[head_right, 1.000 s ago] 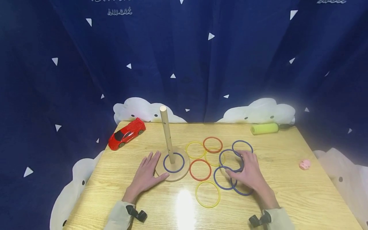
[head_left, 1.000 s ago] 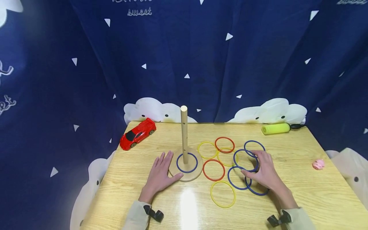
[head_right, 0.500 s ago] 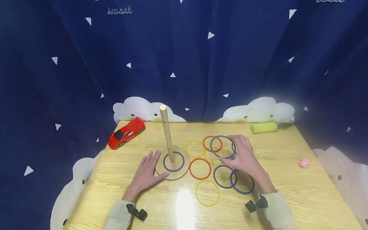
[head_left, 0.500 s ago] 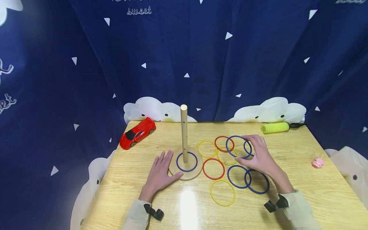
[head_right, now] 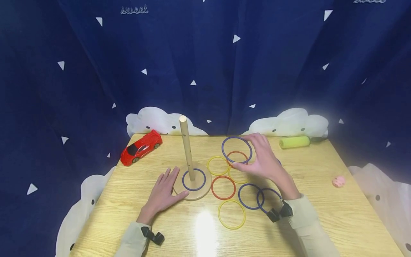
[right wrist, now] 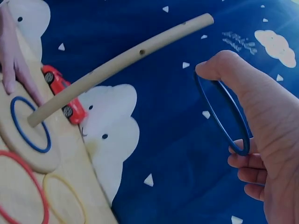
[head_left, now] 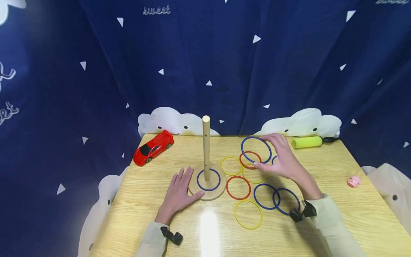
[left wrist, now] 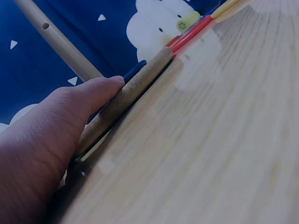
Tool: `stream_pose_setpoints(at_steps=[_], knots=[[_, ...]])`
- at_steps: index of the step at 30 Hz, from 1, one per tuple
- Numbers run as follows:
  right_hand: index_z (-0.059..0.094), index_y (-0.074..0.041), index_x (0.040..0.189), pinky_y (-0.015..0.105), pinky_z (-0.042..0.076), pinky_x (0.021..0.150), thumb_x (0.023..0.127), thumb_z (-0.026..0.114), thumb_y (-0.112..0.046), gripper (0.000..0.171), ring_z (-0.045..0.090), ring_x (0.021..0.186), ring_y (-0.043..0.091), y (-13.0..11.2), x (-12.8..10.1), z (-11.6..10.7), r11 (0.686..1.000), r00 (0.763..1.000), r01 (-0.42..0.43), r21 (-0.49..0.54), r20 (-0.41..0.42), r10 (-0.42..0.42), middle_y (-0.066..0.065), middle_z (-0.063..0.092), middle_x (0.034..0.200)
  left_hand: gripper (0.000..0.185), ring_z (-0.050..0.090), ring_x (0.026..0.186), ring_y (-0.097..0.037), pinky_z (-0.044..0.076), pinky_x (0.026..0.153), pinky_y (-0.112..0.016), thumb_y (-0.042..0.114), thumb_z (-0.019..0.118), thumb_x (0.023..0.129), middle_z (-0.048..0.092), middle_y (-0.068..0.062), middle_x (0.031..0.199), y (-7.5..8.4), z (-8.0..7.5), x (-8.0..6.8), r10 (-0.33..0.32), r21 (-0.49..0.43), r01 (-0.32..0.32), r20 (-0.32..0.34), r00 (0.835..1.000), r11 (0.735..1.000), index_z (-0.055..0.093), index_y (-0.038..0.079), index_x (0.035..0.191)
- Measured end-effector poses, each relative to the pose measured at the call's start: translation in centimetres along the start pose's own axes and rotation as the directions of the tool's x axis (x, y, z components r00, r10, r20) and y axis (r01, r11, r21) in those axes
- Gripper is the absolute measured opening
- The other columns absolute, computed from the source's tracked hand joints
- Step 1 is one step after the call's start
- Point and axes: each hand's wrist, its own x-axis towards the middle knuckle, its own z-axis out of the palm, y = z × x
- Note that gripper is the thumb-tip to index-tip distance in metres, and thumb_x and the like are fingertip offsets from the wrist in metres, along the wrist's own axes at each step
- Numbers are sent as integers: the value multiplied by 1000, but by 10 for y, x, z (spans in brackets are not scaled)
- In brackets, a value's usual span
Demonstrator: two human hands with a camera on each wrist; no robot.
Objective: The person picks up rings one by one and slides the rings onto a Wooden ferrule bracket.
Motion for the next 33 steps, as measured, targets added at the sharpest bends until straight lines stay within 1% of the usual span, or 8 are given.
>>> stream_pose_setpoints(at_steps=[4,9,14,18,22,26,29,33], knots=[[62,-3,134,48,37,96,60,96,-31,86,45,120,32,-8,14,-1,1000,1000,29,5,11,-30,12,59,128,112,12,162,-27,9,131,-49,88,47,87,22,-1,174,-1,0,0,0,-2,0,-1,1000,1000,20,17,169],[62,-1,134,49,37,96,60,95,-32,87,44,119,33,-19,31,-4,998,998,66,13,8,-66,15,58,128,112,11,162,-26,9,131,-48,88,47,87,20,0,174,-1,0,0,0,0,0,3,1000,1000,19,17,169],[63,0,130,50,37,97,60,96,-32,84,45,120,34,-29,49,-8,997,997,80,16,-22,-79,18,60,127,112,12,162,-27,8,131,-48,88,47,87,19,1,174,-1,0,1,-1,-1,1,2,1000,1000,20,16,169],[65,2,127,48,34,97,59,96,-32,82,49,117,34,-35,65,-11,991,990,131,29,-54,-129,20,62,124,111,12,162,-28,8,131,-48,87,48,87,20,1,174,-1,0,0,0,-5,0,1,1000,1000,20,17,169],[66,2,126,46,32,98,59,95,-32,80,49,115,32,-43,78,-14,985,983,167,41,-91,-163,17,63,122,111,13,162,-28,9,131,-48,87,48,87,21,0,174,0,-1,0,4,-9,-4,-1,1000,1000,20,17,169],[66,-2,129,43,33,95,60,95,-30,81,44,115,27,-53,87,-17,985,981,156,70,-126,-147,14,63,122,111,14,161,-29,10,131,-49,87,48,87,22,-1,174,1,-2,0,14,-8,-14,-14,1000,1000,22,15,168],[66,-5,131,43,33,95,60,95,-28,81,43,117,25,-61,94,-18,982,980,160,96,-132,-147,13,62,124,111,14,161,-29,11,130,-49,87,49,87,23,-1,174,1,-2,0,16,-4,-16,-20,1000,1000,23,15,168],[66,-6,132,45,34,97,60,95,-30,80,43,119,25,-72,105,-17,975,976,192,108,-129,-178,9,63,125,111,14,161,-29,11,130,-49,86,50,87,23,-1,173,0,-1,0,13,-4,-13,-19,1000,1000,22,15,168]])
